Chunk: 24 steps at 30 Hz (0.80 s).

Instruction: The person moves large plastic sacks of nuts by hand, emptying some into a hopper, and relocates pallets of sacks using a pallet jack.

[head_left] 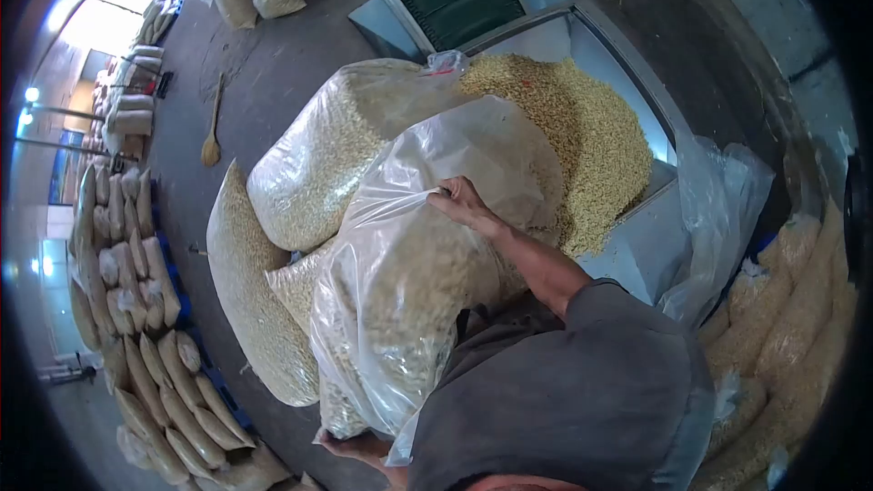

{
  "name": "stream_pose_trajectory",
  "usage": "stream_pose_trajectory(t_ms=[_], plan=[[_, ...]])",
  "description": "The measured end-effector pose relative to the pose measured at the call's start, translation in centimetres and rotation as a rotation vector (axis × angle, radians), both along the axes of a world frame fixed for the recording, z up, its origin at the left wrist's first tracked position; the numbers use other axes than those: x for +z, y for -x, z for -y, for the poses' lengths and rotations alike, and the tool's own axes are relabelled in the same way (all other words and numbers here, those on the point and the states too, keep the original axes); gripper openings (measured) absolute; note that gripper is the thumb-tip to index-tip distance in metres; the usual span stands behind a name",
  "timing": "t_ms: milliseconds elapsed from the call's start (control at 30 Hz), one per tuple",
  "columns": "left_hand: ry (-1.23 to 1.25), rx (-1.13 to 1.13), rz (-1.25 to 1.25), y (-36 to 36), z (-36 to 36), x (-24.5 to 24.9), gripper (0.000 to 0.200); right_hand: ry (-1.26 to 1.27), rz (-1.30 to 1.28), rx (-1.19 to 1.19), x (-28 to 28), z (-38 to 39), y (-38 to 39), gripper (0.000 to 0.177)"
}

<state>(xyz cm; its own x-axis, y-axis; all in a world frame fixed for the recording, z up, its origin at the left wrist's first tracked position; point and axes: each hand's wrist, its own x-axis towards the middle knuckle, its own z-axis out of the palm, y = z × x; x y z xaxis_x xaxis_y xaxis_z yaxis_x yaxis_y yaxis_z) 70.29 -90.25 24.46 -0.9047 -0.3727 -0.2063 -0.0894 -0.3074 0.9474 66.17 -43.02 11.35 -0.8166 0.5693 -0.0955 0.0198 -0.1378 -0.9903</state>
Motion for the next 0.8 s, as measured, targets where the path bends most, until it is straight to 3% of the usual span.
stream_pose_trajectory(t_ms=[100,167,300,367,433,700,767,800], plan=[[-0.086,0.074,0.059,-2.3,-4.0,0.9,0.033,-0.012,0.126,-0.012,-2.6,-1.3,-0.1,0.03],[0.201,0.206,-0.062,-2.6,-4.8,0.7,0.027,-0.033,0.012,-0.062,-3.8,-2.0,0.1,0.041],[0.051,0.242,0.026,-1.6,-6.3,1.2,0.023,0.02,0.199,-0.128,-3.9,-3.1,0.3,0.045],[0.108,0.173,0.027,-0.7,-6.4,1.6,0.022,0.043,0.209,-0.145,-4.3,-2.9,0.5,0.049],[0.244,-0.045,-0.021,-0.3,-7.3,2.5,0.03,0.033,0.193,-0.135,-3.7,-3.2,0.4,0.048],[0.16,-0.174,-0.112,4.3,-14.2,4.8,0.026,0.007,0.047,-0.144,6.5,-6.4,0.5,0.041],[0.252,-0.155,-0.189,4.7,-16.1,5.4,0.024,0.077,0.013,-0.155,9.6,-7.0,0.3,0.04],[0.232,-0.136,-0.241,5.5,-16.7,5.1,0.024,-0.027,0.043,-0.164,9.8,-8.0,0.3,0.039]])
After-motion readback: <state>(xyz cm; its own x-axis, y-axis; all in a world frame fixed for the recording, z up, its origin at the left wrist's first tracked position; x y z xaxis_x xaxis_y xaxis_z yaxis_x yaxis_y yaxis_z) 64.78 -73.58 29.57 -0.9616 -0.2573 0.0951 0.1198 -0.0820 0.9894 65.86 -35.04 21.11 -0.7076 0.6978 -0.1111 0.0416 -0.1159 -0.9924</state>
